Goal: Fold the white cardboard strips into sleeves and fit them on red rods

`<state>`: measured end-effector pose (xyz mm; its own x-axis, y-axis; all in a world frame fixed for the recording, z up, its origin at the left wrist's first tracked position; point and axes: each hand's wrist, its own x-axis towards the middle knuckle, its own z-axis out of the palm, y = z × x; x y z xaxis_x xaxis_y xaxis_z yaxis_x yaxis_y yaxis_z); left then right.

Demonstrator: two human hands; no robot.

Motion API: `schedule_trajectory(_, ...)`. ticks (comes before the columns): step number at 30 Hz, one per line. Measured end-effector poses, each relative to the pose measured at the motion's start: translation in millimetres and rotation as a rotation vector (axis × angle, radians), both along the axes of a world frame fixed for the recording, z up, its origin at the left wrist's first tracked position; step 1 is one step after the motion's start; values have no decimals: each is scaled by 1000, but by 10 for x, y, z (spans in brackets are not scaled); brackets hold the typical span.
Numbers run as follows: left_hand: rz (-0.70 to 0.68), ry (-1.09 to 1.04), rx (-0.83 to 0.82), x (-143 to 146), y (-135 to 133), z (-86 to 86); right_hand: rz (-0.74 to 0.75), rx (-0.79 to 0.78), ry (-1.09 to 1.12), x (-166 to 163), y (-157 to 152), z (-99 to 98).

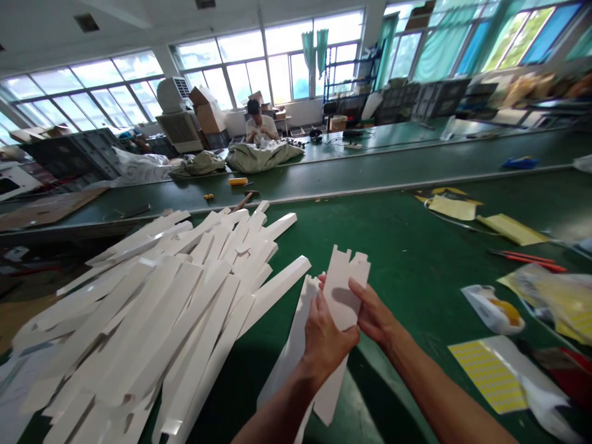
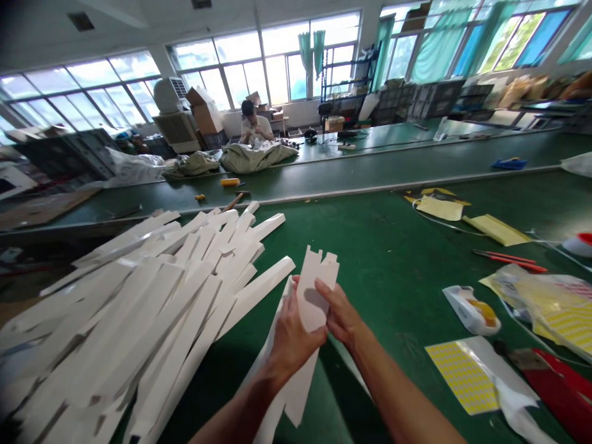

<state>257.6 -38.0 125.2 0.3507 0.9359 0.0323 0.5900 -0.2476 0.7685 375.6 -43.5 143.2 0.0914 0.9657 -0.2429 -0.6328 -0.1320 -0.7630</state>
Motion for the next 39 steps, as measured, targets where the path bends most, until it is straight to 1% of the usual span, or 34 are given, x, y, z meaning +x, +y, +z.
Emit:
schedule_trajectory(1,-18,-54,29,65,-18,65,-19,19,4,51,-9,131)
schedule_trajectory(3,-55,-145,57,192,-47,149,-73,35,-46,133,-35,320)
schedule_trajectory(6,-95,-265,59,341,-74,201,-109,13,-199,191,-82,459)
schedule_trajectory(10,-99,-360,85,429,-101,240,-157,13,-361,181,-109,528)
schedule_trajectory(13,-85,-339,76,439,-116,280,-224,8,-463,186,-84,562)
schedule_trajectory(15,-65,-317,52,423,-108,324,-253,24,-487,227,-68,580)
schedule_trajectory(16,-57,-313,36,405,-94,355,-232,57,-470,258,-70,582)
schedule_trajectory(18,-44,-317,-8,353,-41,437,-134,151,-425,322,-106,554)
schedule_trajectory(20,-10,-315,-59,289,37,532,21,224,-423,354,-188,448)
schedule_trajectory(21,13,-313,-88,260,77,577,100,236,-440,347,-242,357)
schedule_trajectory(23,43,-316,-132,219,142,642,216,198,-489,287,-354,103)
schedule_trajectory(24,47,-318,-135,211,161,657,225,152,-522,244,-403,-50)
schedule_trajectory(25,47,-317,-128,213,169,657,188,90,-578,201,-441,-210)
schedule_trajectory(27,36,-291,-97,236,161,618,37,-33,-764,152,-473,-509)
schedule_trajectory(28,41,-270,-87,254,150,581,-30,-74,-866,159,-465,-627)
schedule_trajectory(29,55,-255,-85,272,138,536,-59,-91,-953,193,-446,-712)
schedule_trajectory(30,71,-250,-86,290,128,486,-40,-79,-1012,253,-420,-757)
schedule_trajectory(31,94,-255,-84,306,121,433,22,-41,-1041,335,-393,-754)
schedule_trajectory(32,121,-269,-77,321,118,380,104,3,-1044,430,-372,-701)
schedule_trajectory(33,153,-287,-65,336,115,327,176,44,-1029,529,-360,-600)
schedule_trajectory(34,184,-303,-47,354,112,276,214,80,-1004,621,-362,-453)
schedule_trajectory(35,210,-317,-25,374,106,227,191,102,-984,694,-376,-271)
schedule_trajectory(36,226,-327,-3,399,96,180,117,124,-974,741,-398,-63)
schedule_trajectory(37,239,-336,18,428,82,136,13,166,-993,758,-425,155)
schedule_trajectory(39,251,-347,60,497,46,57,-177,328,-1169,708,-468,566)
